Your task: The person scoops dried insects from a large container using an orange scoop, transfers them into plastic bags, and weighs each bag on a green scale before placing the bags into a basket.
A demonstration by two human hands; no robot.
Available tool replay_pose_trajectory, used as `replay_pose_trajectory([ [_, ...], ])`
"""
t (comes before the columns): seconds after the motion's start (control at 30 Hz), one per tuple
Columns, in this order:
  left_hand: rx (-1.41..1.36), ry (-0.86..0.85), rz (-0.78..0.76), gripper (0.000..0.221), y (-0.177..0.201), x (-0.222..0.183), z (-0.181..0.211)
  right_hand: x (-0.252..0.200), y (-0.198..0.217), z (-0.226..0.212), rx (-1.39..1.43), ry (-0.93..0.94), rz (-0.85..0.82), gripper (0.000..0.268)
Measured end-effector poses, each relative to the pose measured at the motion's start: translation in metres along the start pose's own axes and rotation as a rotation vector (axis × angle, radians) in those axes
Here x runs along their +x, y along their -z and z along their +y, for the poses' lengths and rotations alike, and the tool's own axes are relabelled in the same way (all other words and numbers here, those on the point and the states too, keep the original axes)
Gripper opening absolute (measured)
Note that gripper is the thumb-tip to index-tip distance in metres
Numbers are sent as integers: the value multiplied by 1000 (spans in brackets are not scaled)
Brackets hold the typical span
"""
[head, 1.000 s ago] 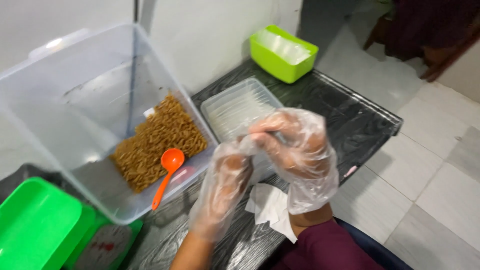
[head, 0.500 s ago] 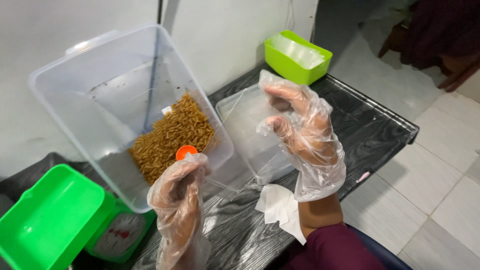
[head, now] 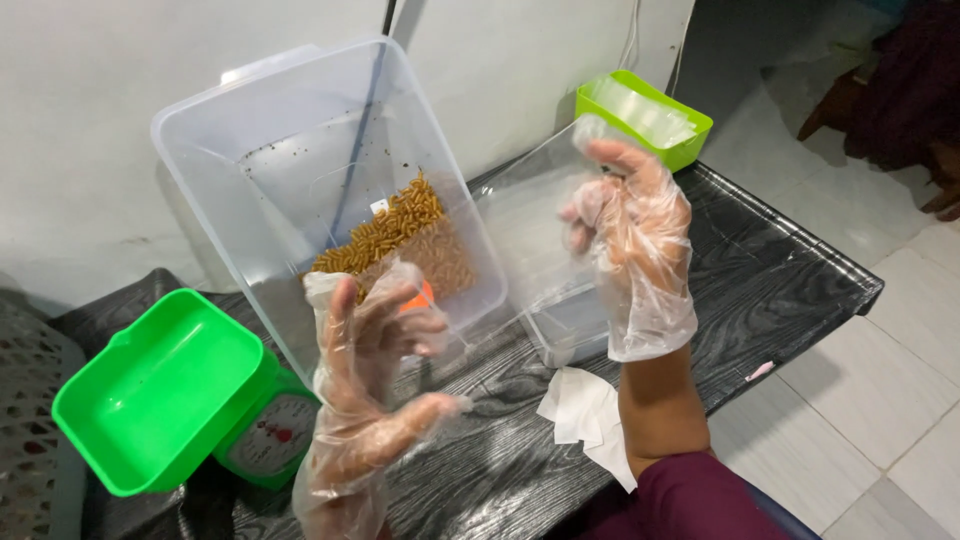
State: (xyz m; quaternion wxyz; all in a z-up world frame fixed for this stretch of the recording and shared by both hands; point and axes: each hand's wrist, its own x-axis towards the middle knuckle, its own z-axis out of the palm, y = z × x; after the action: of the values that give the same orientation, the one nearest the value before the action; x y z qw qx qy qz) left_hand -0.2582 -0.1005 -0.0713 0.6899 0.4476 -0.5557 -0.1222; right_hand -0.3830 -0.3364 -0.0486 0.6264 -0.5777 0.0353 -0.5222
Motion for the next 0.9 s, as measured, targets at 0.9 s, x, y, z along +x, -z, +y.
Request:
replay_pose_trajectory([
  [0.9,11,-284,124,124,2,-18,10,-15,-65,70,401,-492,-528,93],
])
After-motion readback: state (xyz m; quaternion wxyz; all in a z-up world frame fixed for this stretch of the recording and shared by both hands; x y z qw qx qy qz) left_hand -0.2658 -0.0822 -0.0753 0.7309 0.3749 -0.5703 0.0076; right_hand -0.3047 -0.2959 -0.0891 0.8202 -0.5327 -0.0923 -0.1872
